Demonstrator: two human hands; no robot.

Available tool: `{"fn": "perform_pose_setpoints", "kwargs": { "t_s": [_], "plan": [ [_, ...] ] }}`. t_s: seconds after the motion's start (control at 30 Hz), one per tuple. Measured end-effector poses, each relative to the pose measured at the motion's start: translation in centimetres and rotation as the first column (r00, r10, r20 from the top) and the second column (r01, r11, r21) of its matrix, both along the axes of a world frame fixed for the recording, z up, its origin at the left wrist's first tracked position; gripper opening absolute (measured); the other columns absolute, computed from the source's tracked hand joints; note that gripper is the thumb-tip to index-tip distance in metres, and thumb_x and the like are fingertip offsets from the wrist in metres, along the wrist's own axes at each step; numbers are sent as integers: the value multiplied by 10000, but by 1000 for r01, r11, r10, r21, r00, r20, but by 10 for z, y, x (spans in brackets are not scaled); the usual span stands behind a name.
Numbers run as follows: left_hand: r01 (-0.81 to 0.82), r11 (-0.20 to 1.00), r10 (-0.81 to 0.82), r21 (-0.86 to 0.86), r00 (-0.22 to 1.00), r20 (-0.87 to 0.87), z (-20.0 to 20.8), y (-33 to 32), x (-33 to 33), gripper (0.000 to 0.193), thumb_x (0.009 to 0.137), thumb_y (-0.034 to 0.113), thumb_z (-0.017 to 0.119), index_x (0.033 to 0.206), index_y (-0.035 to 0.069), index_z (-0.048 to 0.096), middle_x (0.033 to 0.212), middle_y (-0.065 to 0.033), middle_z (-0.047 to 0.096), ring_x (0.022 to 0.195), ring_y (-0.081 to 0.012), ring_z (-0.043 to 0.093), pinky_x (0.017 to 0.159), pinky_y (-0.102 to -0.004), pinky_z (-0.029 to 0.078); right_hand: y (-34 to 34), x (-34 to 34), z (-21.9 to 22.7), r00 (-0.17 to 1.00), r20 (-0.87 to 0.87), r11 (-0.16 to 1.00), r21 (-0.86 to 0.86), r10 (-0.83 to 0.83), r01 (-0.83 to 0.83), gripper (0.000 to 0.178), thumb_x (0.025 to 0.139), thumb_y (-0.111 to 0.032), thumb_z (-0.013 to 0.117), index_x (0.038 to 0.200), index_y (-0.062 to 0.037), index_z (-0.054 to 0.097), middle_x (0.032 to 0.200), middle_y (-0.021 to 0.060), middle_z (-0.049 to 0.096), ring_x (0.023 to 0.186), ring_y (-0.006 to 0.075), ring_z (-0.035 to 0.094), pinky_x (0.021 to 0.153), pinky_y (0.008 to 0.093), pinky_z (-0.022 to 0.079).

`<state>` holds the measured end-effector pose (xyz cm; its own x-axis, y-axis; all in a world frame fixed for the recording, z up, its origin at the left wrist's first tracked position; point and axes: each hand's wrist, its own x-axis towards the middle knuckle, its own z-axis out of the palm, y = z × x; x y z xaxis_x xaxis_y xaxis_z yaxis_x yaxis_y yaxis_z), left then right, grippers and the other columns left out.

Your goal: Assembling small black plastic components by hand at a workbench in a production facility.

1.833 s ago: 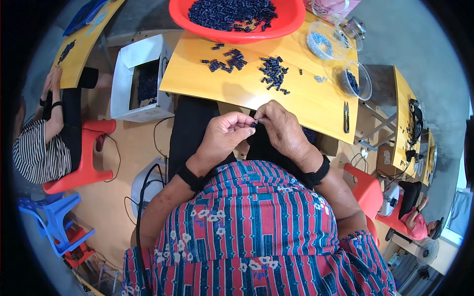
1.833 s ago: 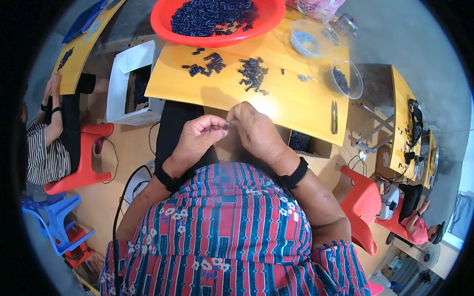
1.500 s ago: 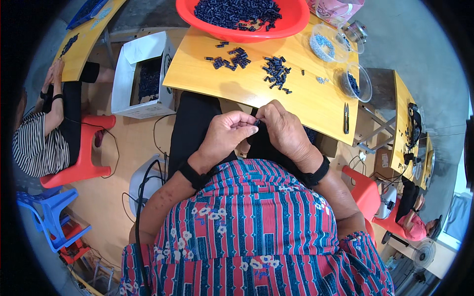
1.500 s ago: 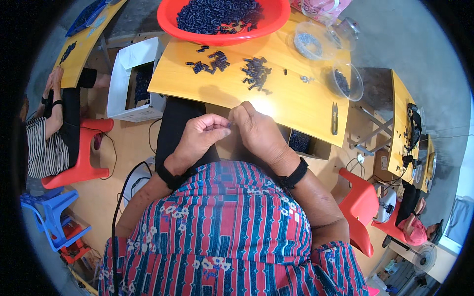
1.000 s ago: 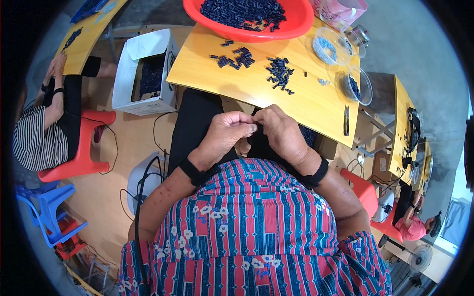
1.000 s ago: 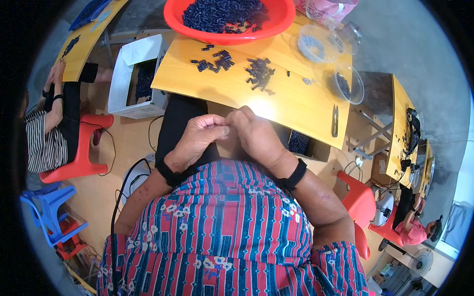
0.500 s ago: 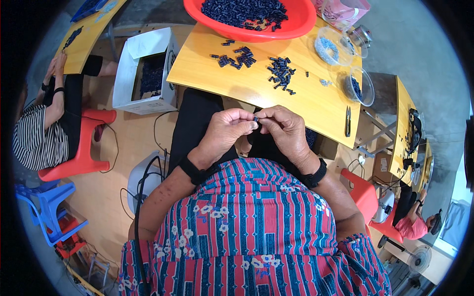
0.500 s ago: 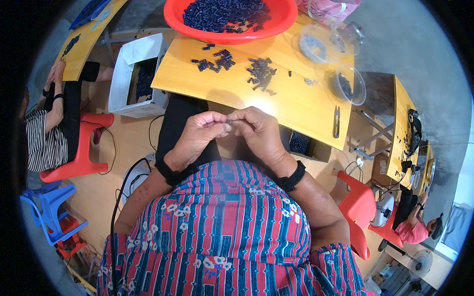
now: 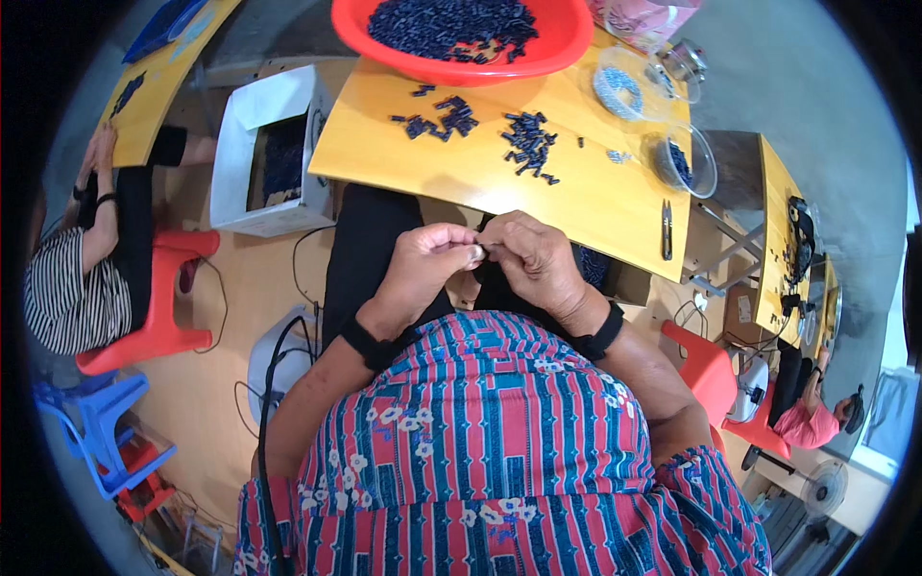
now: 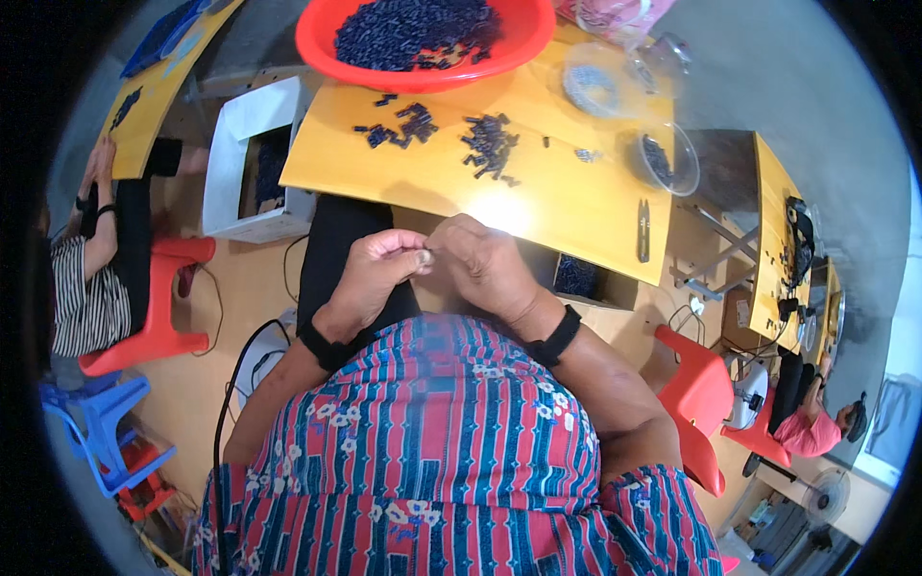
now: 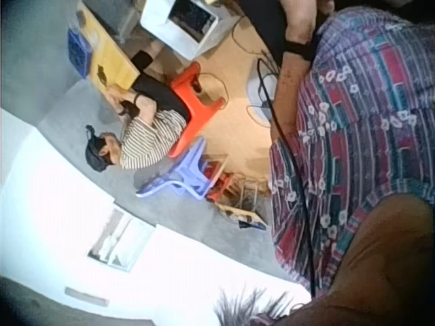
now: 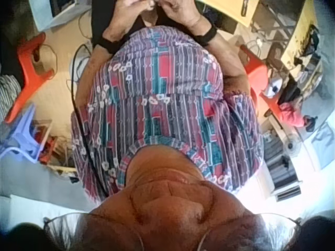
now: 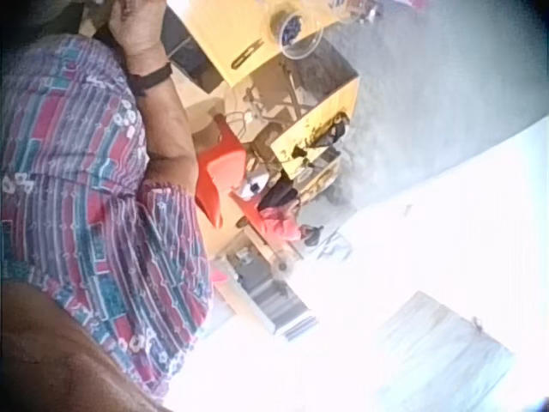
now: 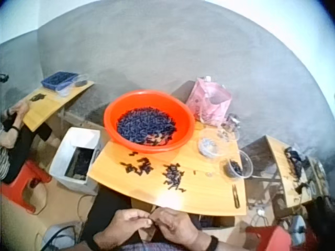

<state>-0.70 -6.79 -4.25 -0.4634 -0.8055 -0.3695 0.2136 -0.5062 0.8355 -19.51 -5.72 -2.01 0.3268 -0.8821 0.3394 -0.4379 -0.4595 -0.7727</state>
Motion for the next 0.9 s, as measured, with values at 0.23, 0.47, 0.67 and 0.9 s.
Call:
{"fn": "perform_pose_setpoints", "kwargs": {
  "t_s": [0.23,0.47,0.67,0.9],
  "plan": [
    [45,994,-39,-104,997,59,-4,-7,-1,127,892,16,607,1015,-5,631,910,-45,665,824,-98,628,759,-229,506,0,-6,-3,994,72,997,30,-79,77,139,750,14,669,881,-33,671,818,115,645,781,286,647,693,347,520],
    [82,988,-69,-129,993,98,-5,-8,-1,121,888,14,617,1004,-6,644,896,-44,673,813,-92,621,750,-226,498,-18,-52,-12,828,-152,822,120,-540,557,82,774,-41,668,853,-21,670,827,147,628,717,259,643,663,343,518],
    [131,985,-120,-115,988,102,-7,-8,-3,125,885,18,625,1006,-2,649,900,-41,672,821,-87,617,747,-214,487,-37,-66,-21,850,-163,861,6,-502,509,109,749,-58,687,856,-44,664,818,137,619,740,313,625,676,368,511],
    [142,988,-137,-67,987,82,-5,-9,-2,129,884,19,627,1008,-4,650,911,-39,671,830,-84,615,754,-213,488,-43,-61,-21,824,-272,865,-79,-497,496,59,769,-57,659,819,-80,635,815,117,622,771,332,619,673,397,503]
  ]
}}
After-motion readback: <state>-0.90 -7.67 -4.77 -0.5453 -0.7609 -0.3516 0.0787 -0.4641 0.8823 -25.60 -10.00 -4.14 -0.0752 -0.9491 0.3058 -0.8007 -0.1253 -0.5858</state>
